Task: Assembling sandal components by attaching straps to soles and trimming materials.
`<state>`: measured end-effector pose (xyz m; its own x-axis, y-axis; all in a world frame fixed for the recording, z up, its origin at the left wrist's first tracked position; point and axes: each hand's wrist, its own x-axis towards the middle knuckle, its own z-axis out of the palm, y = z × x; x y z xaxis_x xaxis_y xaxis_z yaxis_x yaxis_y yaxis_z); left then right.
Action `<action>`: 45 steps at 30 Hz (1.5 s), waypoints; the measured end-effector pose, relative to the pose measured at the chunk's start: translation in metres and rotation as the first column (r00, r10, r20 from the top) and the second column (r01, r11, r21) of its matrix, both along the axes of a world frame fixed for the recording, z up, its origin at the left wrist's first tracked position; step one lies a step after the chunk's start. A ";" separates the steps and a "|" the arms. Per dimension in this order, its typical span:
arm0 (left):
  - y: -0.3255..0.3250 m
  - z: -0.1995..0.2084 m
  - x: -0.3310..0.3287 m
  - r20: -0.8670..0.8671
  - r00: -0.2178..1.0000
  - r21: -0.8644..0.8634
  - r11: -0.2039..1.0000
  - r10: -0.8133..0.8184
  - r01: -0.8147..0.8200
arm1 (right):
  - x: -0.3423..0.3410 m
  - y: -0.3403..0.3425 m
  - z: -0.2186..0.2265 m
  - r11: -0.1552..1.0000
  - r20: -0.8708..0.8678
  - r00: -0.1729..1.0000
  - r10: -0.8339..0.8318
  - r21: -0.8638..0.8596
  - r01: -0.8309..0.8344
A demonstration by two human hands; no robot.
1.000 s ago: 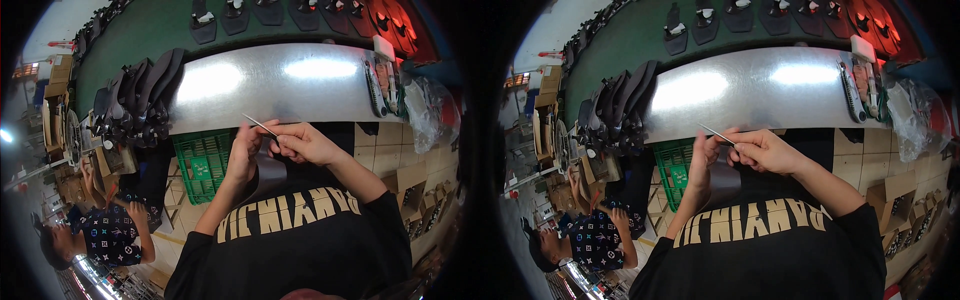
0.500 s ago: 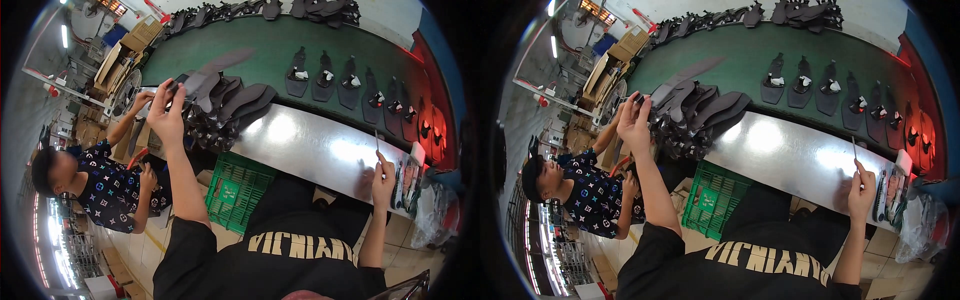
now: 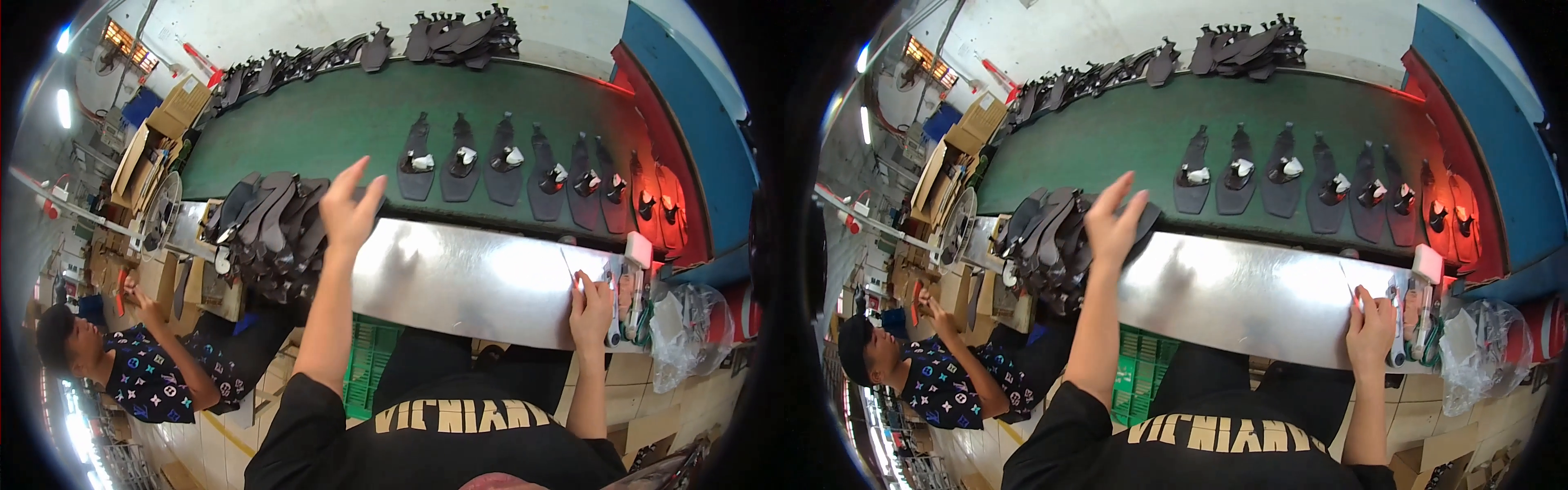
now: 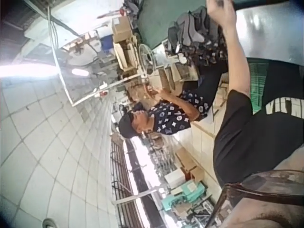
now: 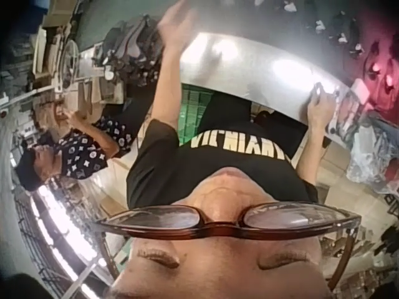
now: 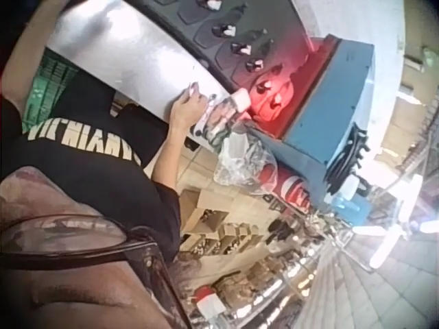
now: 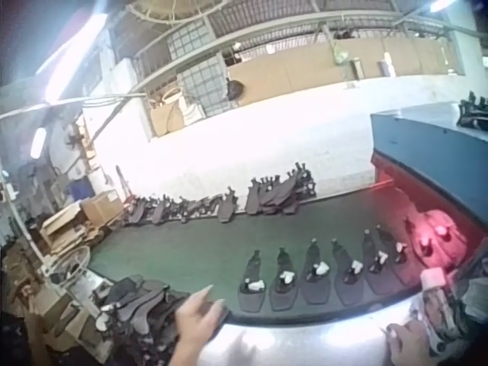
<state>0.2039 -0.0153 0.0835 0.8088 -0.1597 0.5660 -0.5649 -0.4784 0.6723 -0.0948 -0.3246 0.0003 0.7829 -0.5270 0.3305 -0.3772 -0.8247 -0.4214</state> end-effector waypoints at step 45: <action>0.013 -0.034 -0.208 -0.469 0.393 -0.852 0.522 -0.791 0.034 | -0.012 0.124 0.074 0.401 0.465 0.770 0.437 0.666 -0.630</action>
